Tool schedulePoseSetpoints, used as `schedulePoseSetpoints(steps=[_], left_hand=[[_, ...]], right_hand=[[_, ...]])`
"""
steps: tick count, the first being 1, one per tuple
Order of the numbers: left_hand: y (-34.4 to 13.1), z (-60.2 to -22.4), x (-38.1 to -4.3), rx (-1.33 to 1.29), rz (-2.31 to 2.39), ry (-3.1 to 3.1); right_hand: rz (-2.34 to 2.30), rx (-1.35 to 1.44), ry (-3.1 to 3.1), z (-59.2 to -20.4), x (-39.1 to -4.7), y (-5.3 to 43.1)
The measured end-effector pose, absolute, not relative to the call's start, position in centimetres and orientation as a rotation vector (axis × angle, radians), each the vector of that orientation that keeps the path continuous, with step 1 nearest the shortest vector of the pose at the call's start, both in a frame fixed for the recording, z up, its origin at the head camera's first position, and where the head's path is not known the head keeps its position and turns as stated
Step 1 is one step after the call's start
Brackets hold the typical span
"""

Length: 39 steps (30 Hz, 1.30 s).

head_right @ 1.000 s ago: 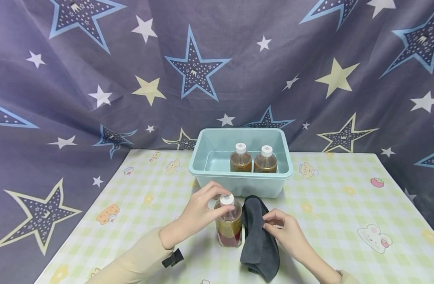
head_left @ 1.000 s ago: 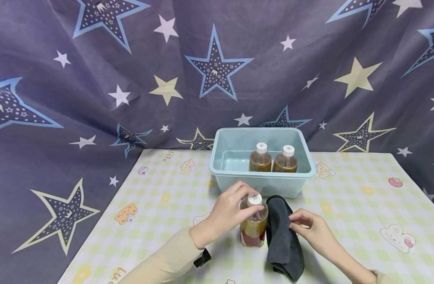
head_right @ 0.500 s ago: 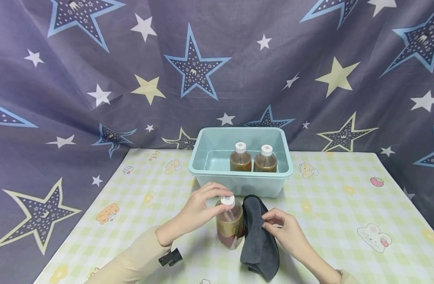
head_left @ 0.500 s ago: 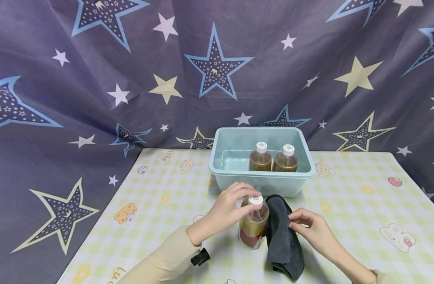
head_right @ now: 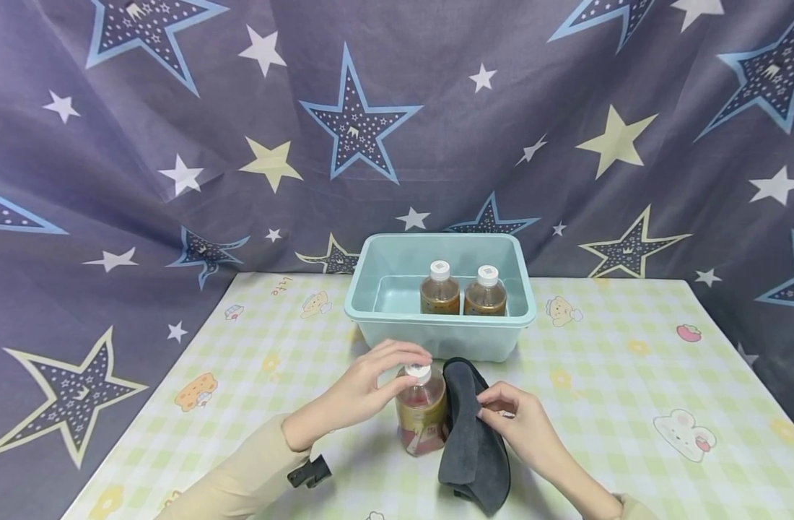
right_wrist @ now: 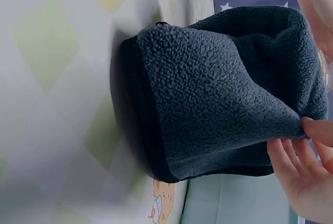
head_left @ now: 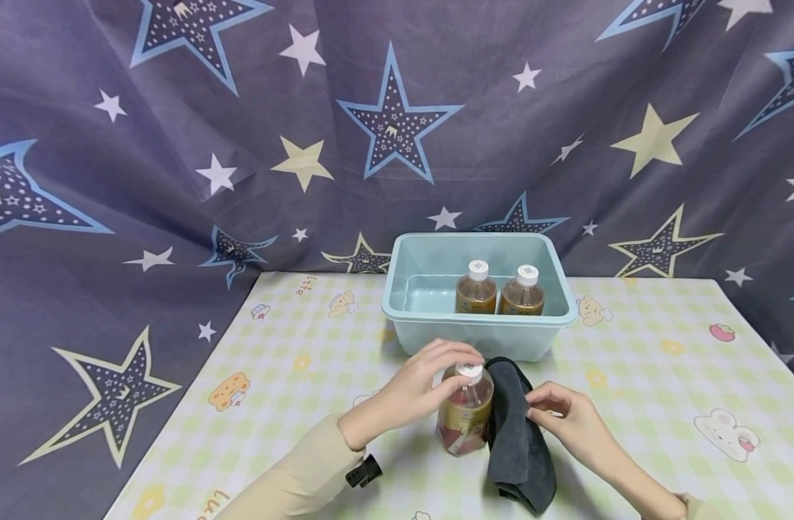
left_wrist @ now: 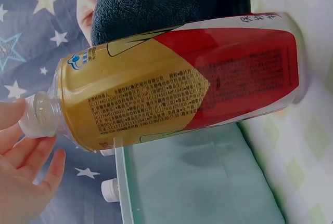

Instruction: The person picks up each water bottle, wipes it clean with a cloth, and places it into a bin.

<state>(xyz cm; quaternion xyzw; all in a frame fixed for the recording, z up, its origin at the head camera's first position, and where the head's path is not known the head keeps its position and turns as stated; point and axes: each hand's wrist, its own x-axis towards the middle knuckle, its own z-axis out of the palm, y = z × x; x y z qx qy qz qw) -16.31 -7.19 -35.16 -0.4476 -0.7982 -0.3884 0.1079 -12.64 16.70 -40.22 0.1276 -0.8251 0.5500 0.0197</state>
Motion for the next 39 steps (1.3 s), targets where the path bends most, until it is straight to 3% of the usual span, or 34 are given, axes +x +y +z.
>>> schedulePoseSetpoints(steps=[17,39], left_hand=[[-7.4,-35.1,-16.6,-1.485,-1.079,-2.351],[-6.8,-35.9,-16.3,-1.194,-1.331,-2.243]], right_hand=[[1.749,0.385,-2.563,-40.1,-12.7,16.4],[1.658,0.424,-2.513,-38.1,-13.3,16.1]])
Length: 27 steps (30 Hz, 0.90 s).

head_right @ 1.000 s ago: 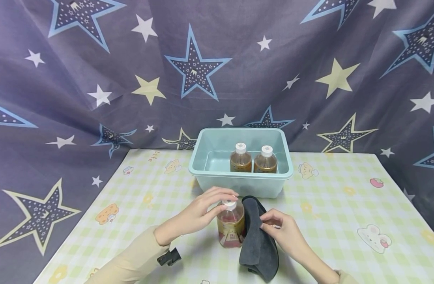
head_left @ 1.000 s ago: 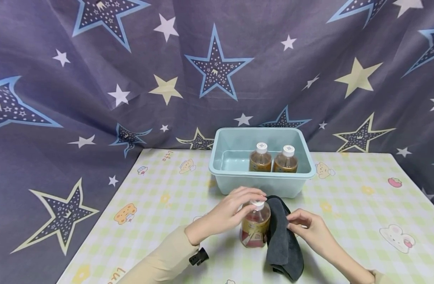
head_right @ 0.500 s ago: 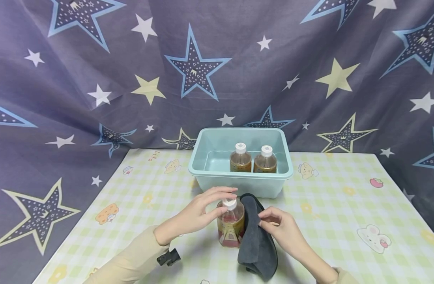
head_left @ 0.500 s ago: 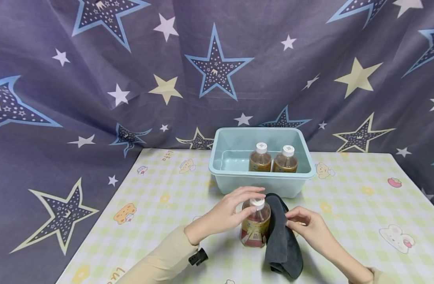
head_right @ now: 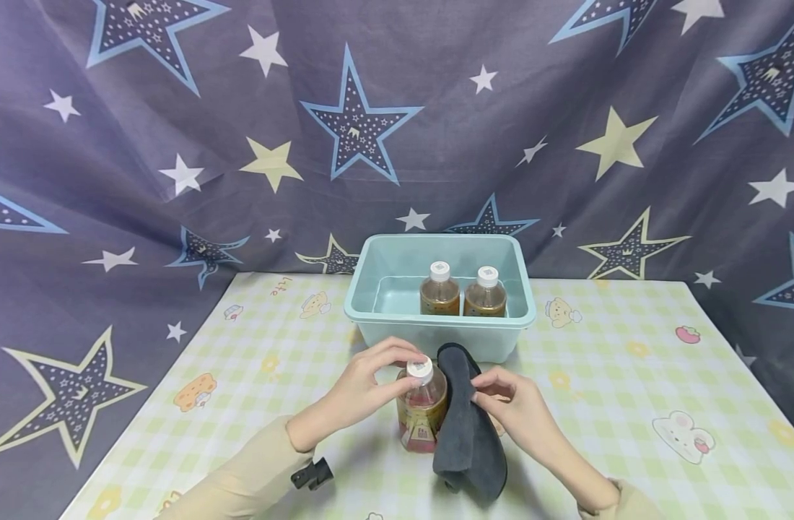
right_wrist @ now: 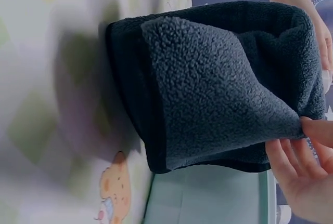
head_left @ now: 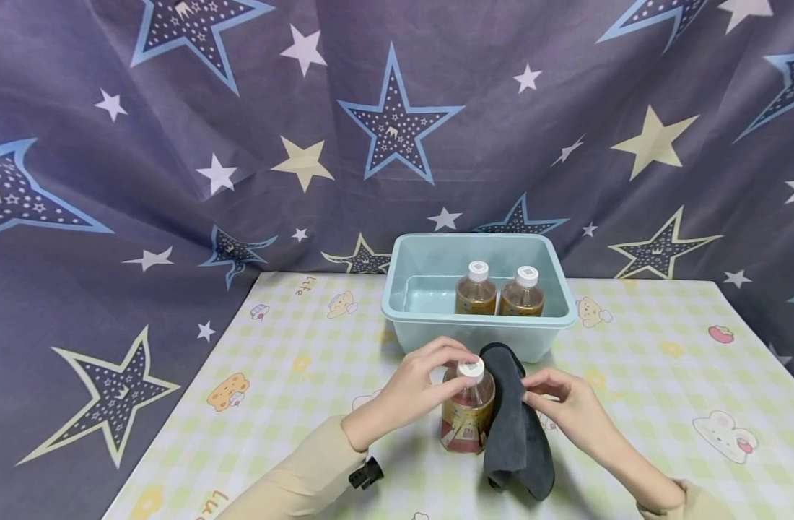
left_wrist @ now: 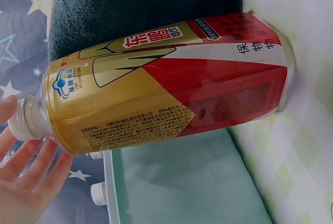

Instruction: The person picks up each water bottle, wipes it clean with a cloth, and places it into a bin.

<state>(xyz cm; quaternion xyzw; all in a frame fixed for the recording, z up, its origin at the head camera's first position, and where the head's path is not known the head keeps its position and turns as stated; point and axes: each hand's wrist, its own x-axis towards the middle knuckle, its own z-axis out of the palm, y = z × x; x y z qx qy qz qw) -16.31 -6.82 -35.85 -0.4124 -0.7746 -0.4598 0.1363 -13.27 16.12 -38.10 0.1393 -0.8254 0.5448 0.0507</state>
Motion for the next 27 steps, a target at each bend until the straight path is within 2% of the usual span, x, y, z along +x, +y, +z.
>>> schedulePoseSetpoints(steps=[11,27], left_hand=[[-6.8,-36.2,-16.6,-1.2,-1.304,-2.239],[-6.8,-36.2,-16.7,-1.251,-1.248,-2.197]], right_hand=[[1.596,0.453,-2.474,-37.2,-13.6,15.5],[1.635,0.436,-2.489,-37.8,-13.7,14.5]])
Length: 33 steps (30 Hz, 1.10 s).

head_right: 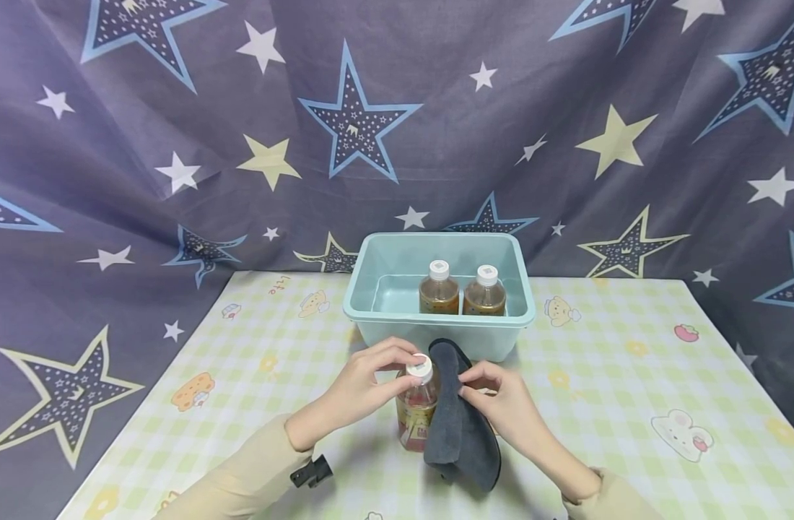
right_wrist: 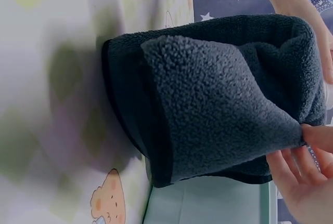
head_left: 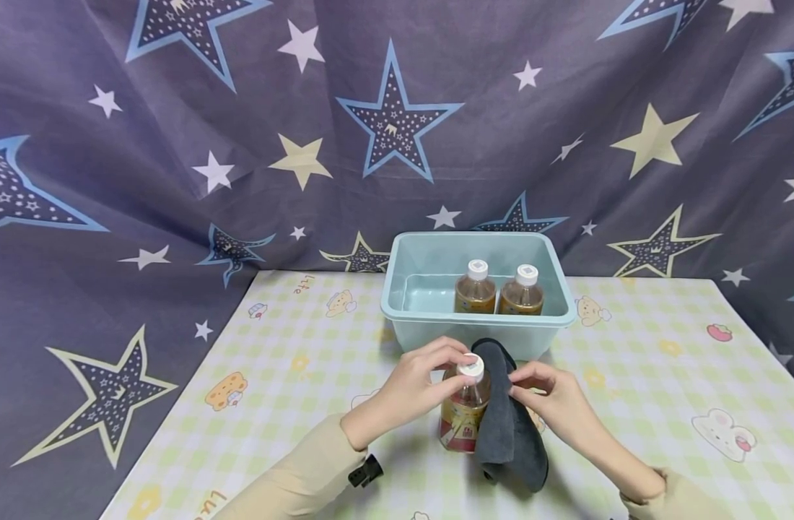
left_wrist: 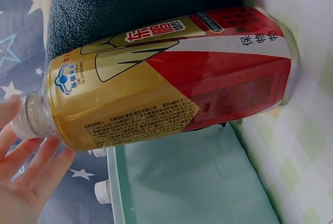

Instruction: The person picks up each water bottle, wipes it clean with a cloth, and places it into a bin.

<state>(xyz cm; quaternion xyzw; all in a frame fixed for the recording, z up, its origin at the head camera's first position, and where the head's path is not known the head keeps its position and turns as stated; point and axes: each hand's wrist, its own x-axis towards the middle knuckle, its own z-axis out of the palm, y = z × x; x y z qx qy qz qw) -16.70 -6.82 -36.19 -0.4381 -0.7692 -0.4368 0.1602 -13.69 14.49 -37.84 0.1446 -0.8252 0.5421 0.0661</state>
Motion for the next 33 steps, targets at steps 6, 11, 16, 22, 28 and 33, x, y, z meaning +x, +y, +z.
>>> schedulePoseSetpoints(steps=[6,11,16,22,28,33], left_hand=[[-6.8,-36.2,-16.8,-1.26,-1.201,-2.183],[-6.8,-36.1,-16.7,-1.251,-1.215,-2.192],[-6.7,-36.0,-16.7,-1.251,-1.209,-2.19],[-6.7,-36.1,-16.8,-1.261,-1.18,-2.174],[-6.8,-36.2,-16.8,-1.249,-1.169,-2.178],[-6.7,-36.3,-16.7,-1.224,-1.218,-2.205]], right_hand=[[1.654,0.401,-2.514,-38.1,-13.8,14.3],[1.678,0.366,-2.552,-39.0,-13.9,14.2],[1.611,0.409,-2.575,-40.2,-14.1,14.2],[1.614,0.504,-2.571,-41.5,-14.4,14.4],[1.69,0.589,-2.572,-42.6,-14.7,14.5],[1.722,0.57,-2.636,-43.3,-14.7,14.4]])
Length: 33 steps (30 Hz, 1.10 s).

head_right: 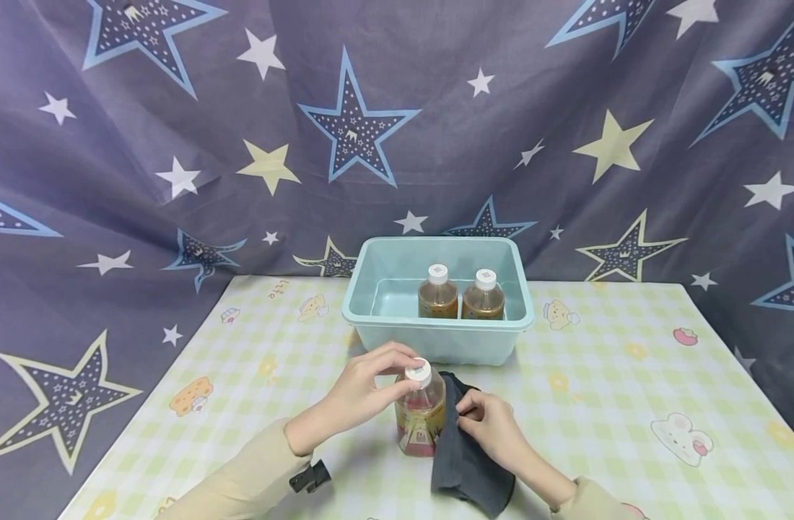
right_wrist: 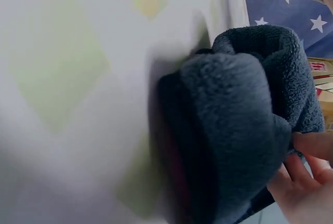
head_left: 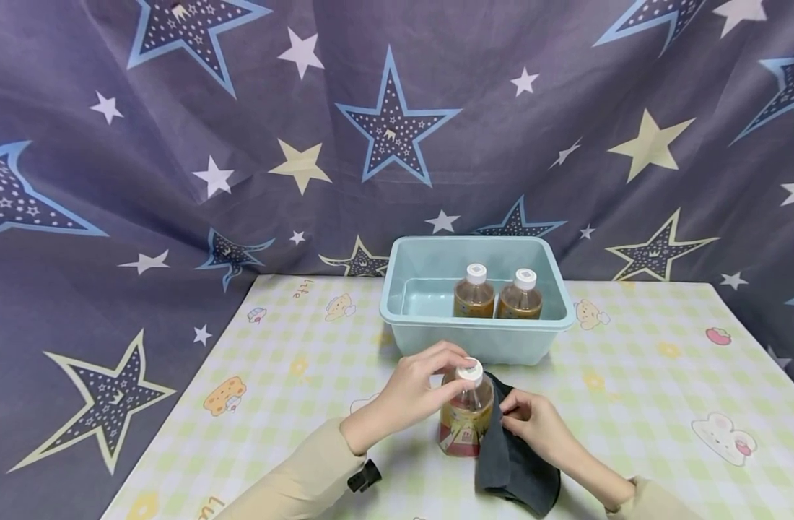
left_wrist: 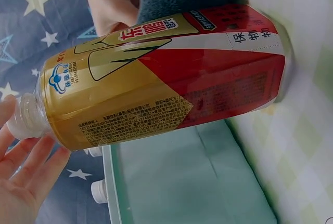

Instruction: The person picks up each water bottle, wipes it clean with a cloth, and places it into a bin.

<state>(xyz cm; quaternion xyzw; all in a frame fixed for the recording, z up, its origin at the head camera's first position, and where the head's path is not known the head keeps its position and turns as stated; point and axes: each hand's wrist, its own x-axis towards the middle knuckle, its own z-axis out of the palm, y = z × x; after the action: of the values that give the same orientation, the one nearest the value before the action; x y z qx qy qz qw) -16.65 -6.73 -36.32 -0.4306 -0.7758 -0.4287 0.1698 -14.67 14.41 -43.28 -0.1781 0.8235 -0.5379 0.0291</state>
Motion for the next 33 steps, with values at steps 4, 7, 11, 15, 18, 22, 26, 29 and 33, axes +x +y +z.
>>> schedulePoseSetpoints(steps=[4,7,11,15,18,22,26,29,33], left_hand=[[-6.7,-36.4,-16.6,-1.205,-1.243,-2.225],[-6.7,-36.4,-16.5,-1.205,-1.235,-2.225],[-6.8,-36.4,-16.4,-1.208,-1.23,-2.228],[-6.7,-36.4,-16.4,-1.206,-1.247,-2.239],[-6.7,-36.3,-16.5,-1.216,-1.242,-2.229],[-6.7,-36.3,-16.6,-1.238,-1.209,-2.2],[-6.8,-36.3,-16.7,-1.251,-1.194,-2.189],[-6.8,-36.4,-16.8,-1.259,-1.186,-2.184],[-6.9,-36.5,-16.9,-1.265,-1.186,-2.184]], right_hand=[[-1.618,-0.526,2.542,-43.7,-14.6,14.4],[-1.6,-0.504,2.554,-43.8,-14.5,14.3],[-1.601,-0.488,2.567,-43.9,-14.4,14.2],[-1.626,-0.507,2.59,-43.7,-14.2,14.2],[-1.649,-0.515,2.603,-43.3,-14.0,14.3],[-1.669,-0.46,2.626,-42.2,-13.8,14.2],[-1.683,-0.355,2.645,-40.9,-13.6,14.1],[-1.708,-0.317,2.649,-39.8,-13.4,14.0],[-1.781,-0.363,2.655,-38.8,-13.1,14.0]])
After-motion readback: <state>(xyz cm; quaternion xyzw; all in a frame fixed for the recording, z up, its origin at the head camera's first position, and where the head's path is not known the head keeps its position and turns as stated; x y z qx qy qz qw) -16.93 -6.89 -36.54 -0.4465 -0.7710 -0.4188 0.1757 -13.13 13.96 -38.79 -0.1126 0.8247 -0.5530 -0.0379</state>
